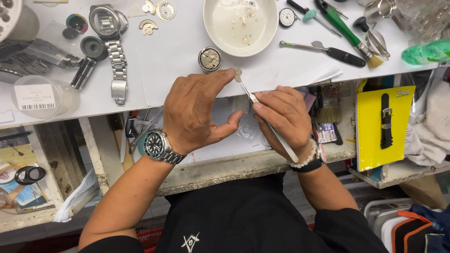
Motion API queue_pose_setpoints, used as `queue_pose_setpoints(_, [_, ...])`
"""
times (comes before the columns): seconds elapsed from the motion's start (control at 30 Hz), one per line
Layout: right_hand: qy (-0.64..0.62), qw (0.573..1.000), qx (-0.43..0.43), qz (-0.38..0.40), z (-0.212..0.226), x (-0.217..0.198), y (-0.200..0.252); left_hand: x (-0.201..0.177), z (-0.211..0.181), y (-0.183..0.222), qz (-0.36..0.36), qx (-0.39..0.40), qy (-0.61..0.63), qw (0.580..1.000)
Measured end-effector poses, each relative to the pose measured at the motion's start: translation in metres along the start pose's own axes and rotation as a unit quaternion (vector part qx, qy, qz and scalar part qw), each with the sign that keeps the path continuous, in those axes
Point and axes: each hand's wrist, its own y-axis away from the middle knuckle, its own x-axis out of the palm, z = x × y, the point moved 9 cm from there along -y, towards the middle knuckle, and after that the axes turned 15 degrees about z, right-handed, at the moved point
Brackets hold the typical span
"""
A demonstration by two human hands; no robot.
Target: Adjusting and assembling tiny components of a watch movement using precision tools like tweezers and a screwdriver.
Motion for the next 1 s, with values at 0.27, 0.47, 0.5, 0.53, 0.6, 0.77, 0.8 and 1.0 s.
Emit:
queue_pose_setpoints(0.27, [0.059,0.996,-0.040,-0.054,0.011,-0.007,-0.006,-0.021,-0.007,-0.003,-0.045,0.030,0.000,0.999])
queue_pose_setpoints(0.47, [0.079,0.993,-0.058,-0.071,0.018,-0.016,-0.010,-0.027,-0.009,-0.020,-0.017,0.053,-0.045,0.997])
queue_pose_setpoints(0.5, [0.084,0.992,-0.060,-0.076,0.019,-0.018,-0.012,-0.026,-0.009,-0.023,-0.007,0.058,-0.043,0.997])
queue_pose_setpoints(0.53, [0.085,0.991,-0.060,-0.078,0.018,-0.018,-0.012,-0.026,-0.010,-0.025,-0.007,0.060,-0.044,0.997])
queue_pose_setpoints(0.6, [0.081,0.992,-0.066,-0.077,0.018,-0.018,-0.012,-0.024,-0.010,-0.028,0.002,0.063,-0.043,0.997])
queue_pose_setpoints(0.77, [0.068,0.992,-0.069,-0.077,0.018,-0.014,-0.009,-0.019,-0.011,-0.029,0.018,0.078,-0.053,0.995])
queue_pose_setpoints(0.8, [0.063,0.993,-0.068,-0.072,0.018,-0.013,-0.010,-0.019,-0.012,-0.030,0.017,0.082,-0.057,0.995])
queue_pose_setpoints(1.0, [0.057,0.993,-0.068,-0.075,0.016,-0.009,-0.009,-0.014,-0.010,-0.028,0.024,0.081,-0.065,0.994])
